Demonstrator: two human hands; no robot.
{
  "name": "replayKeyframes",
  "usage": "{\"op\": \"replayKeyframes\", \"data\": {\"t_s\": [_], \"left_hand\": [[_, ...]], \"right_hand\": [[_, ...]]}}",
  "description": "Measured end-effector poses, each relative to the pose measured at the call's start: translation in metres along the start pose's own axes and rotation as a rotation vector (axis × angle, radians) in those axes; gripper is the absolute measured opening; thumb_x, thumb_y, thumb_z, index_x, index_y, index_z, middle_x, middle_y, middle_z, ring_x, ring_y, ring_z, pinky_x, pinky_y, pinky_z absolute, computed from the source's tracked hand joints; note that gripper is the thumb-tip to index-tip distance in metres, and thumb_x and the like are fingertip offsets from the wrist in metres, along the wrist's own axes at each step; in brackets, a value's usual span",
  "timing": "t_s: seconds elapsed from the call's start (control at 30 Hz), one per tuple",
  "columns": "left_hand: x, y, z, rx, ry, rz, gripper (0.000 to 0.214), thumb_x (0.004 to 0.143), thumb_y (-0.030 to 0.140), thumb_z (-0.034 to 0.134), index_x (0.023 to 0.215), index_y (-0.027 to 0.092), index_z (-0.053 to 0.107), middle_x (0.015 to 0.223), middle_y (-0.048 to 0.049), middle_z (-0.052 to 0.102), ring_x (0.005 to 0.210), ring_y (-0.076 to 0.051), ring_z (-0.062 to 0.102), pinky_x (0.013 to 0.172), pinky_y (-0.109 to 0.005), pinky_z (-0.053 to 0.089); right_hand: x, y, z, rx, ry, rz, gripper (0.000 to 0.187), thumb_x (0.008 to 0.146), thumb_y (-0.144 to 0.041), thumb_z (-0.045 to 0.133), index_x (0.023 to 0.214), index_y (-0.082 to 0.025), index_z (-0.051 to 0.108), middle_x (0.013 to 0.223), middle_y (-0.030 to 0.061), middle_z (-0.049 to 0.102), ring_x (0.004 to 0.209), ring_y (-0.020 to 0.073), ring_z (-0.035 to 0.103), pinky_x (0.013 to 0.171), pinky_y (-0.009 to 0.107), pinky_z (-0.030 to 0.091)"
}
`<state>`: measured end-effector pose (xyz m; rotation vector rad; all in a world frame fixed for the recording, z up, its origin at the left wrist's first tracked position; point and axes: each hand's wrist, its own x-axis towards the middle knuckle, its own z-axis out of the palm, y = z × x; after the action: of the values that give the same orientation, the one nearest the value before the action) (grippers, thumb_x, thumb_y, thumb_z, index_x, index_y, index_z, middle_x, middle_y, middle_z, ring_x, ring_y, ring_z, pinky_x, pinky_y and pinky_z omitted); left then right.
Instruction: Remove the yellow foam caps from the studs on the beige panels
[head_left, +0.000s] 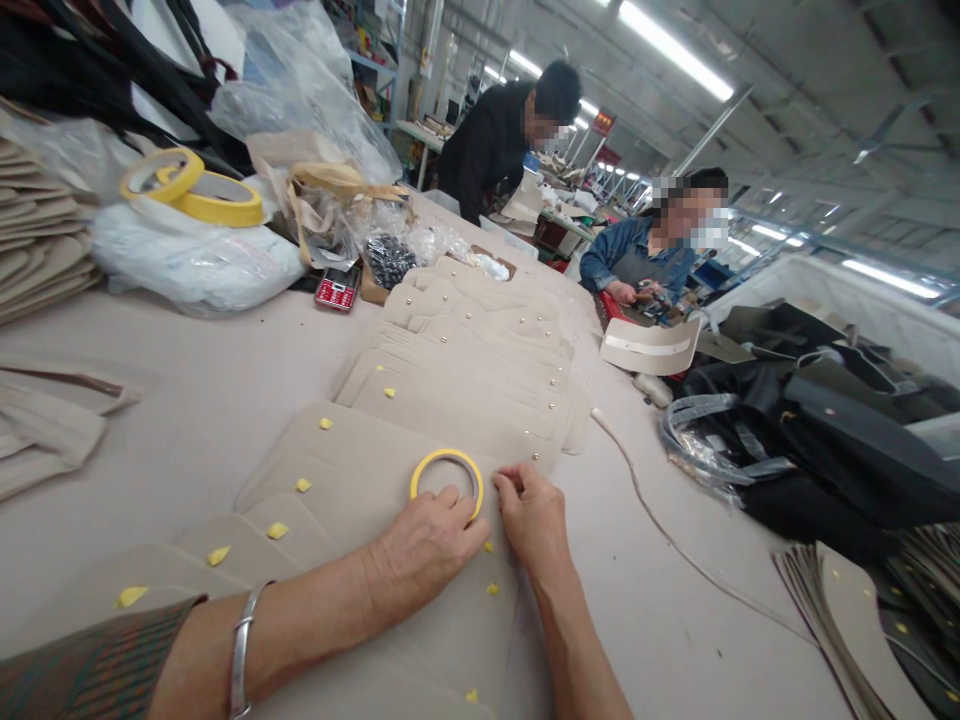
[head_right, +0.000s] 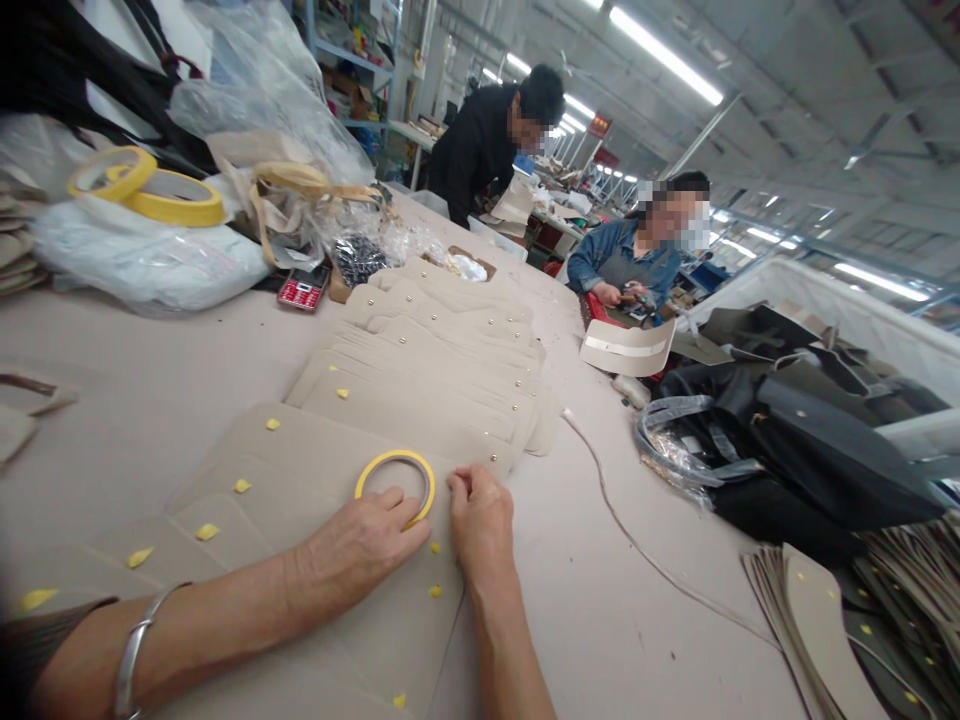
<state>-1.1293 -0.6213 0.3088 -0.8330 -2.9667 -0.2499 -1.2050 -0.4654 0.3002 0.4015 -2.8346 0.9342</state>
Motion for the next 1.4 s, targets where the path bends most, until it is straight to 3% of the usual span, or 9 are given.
{"op": "replayKeyframes", "data": {"t_s": [0.2, 0.33, 0.47, 0.67, 0.77, 0.87, 1.0, 1.13, 1.4], "left_hand": [[-0.006, 0.002, 0.002, -0.026, 0.027, -0.026, 0.012, 0.089, 0.008, 0.047, 0.087, 0.017, 0.054, 0.087, -0.0091, 0.06, 0.081, -0.026, 0.057, 0.065, -0.037, 0.044], [-0.005, 0.003, 0.003, -0.012, 0.028, -0.042, 0.018, 0.085, 0.003, 0.042, 0.089, 0.017, 0.053, 0.086, -0.0098, 0.059, 0.079, -0.027, 0.057, 0.067, -0.038, 0.044], [-0.004, -0.001, -0.008, -0.053, -0.003, -0.063, 0.024, 0.082, -0.002, 0.039, 0.09, 0.017, 0.052, 0.088, -0.0091, 0.059, 0.078, -0.026, 0.057, 0.067, -0.037, 0.046], [-0.005, -0.012, -0.026, -0.126, 0.043, -0.005, 0.021, 0.087, 0.003, 0.041, 0.09, 0.018, 0.054, 0.085, -0.005, 0.059, 0.075, -0.022, 0.056, 0.064, -0.033, 0.047], [-0.006, -0.017, -0.026, -0.134, 0.079, 0.006, 0.019, 0.09, 0.007, 0.042, 0.089, 0.019, 0.056, 0.083, -0.0033, 0.059, 0.072, -0.02, 0.057, 0.062, -0.03, 0.048], [-0.006, -0.021, -0.02, -0.236, 0.185, 0.054, 0.022, 0.094, 0.013, 0.044, 0.111, 0.021, 0.056, 0.088, -0.0029, 0.065, 0.079, -0.02, 0.062, 0.069, -0.03, 0.053], [-0.006, -0.021, -0.013, -0.359, 0.358, 0.121, 0.044, 0.097, 0.018, 0.045, 0.139, 0.019, 0.034, 0.114, -0.0077, 0.067, 0.102, -0.019, 0.065, 0.087, -0.032, 0.054], [-0.006, -0.016, -0.015, -0.385, 0.381, 0.139, 0.035, 0.098, 0.022, 0.045, 0.133, 0.018, 0.038, 0.118, -0.0081, 0.067, 0.107, -0.019, 0.065, 0.089, -0.031, 0.055], [-0.008, -0.001, -0.035, -0.438, 0.197, 0.033, 0.016, 0.095, 0.015, 0.042, 0.106, 0.018, 0.053, 0.095, -0.0036, 0.067, 0.087, -0.019, 0.065, 0.072, -0.029, 0.05]], "right_hand": [[-0.015, 0.009, -0.005, 0.172, 0.008, 0.049, 0.022, 0.088, -0.034, 0.051, 0.085, -0.018, 0.067, 0.074, 0.0039, 0.071, 0.057, 0.0151, 0.062, 0.06, 0.026, 0.048], [-0.015, 0.004, -0.001, 0.015, 0.013, -0.088, 0.022, 0.088, -0.027, 0.052, 0.084, -0.019, 0.072, 0.085, 0.0062, 0.074, 0.078, 0.0183, 0.067, 0.076, 0.028, 0.047], [-0.007, -0.006, 0.001, -0.122, -0.024, -0.05, 0.023, 0.089, -0.026, 0.052, 0.08, -0.019, 0.071, 0.077, 0.0051, 0.072, 0.071, 0.0165, 0.065, 0.069, 0.025, 0.043], [-0.013, -0.019, -0.025, -0.17, -0.268, -0.022, 0.015, 0.08, -0.022, 0.059, 0.069, -0.022, 0.069, 0.062, -0.001, 0.067, 0.057, 0.0126, 0.057, 0.053, 0.023, 0.033], [-0.024, -0.019, -0.037, -0.076, -0.379, 0.007, 0.016, 0.077, -0.022, 0.062, 0.062, -0.021, 0.068, 0.055, -0.0027, 0.063, 0.053, 0.0123, 0.054, 0.05, 0.022, 0.03], [-0.035, -0.017, -0.041, 0.212, -0.257, -0.001, 0.018, 0.085, -0.024, 0.057, 0.078, -0.02, 0.072, 0.066, -0.0011, 0.067, 0.06, 0.0131, 0.058, 0.055, 0.022, 0.038], [-0.047, -0.02, -0.039, 0.475, -0.057, -0.146, 0.018, 0.09, -0.024, 0.055, 0.097, -0.018, 0.07, 0.083, 0.0036, 0.069, 0.072, 0.0147, 0.062, 0.065, 0.024, 0.048], [-0.052, -0.026, -0.037, 0.399, 0.003, -0.385, 0.015, 0.089, -0.013, 0.053, 0.093, -0.019, 0.067, 0.085, 0.0044, 0.068, 0.077, 0.0147, 0.061, 0.071, 0.025, 0.048], [-0.061, -0.022, -0.024, 0.2, 0.185, -0.491, 0.016, 0.085, -0.007, 0.049, 0.08, -0.017, 0.061, 0.069, 0.0013, 0.061, 0.061, 0.0122, 0.056, 0.059, 0.022, 0.042]]}}
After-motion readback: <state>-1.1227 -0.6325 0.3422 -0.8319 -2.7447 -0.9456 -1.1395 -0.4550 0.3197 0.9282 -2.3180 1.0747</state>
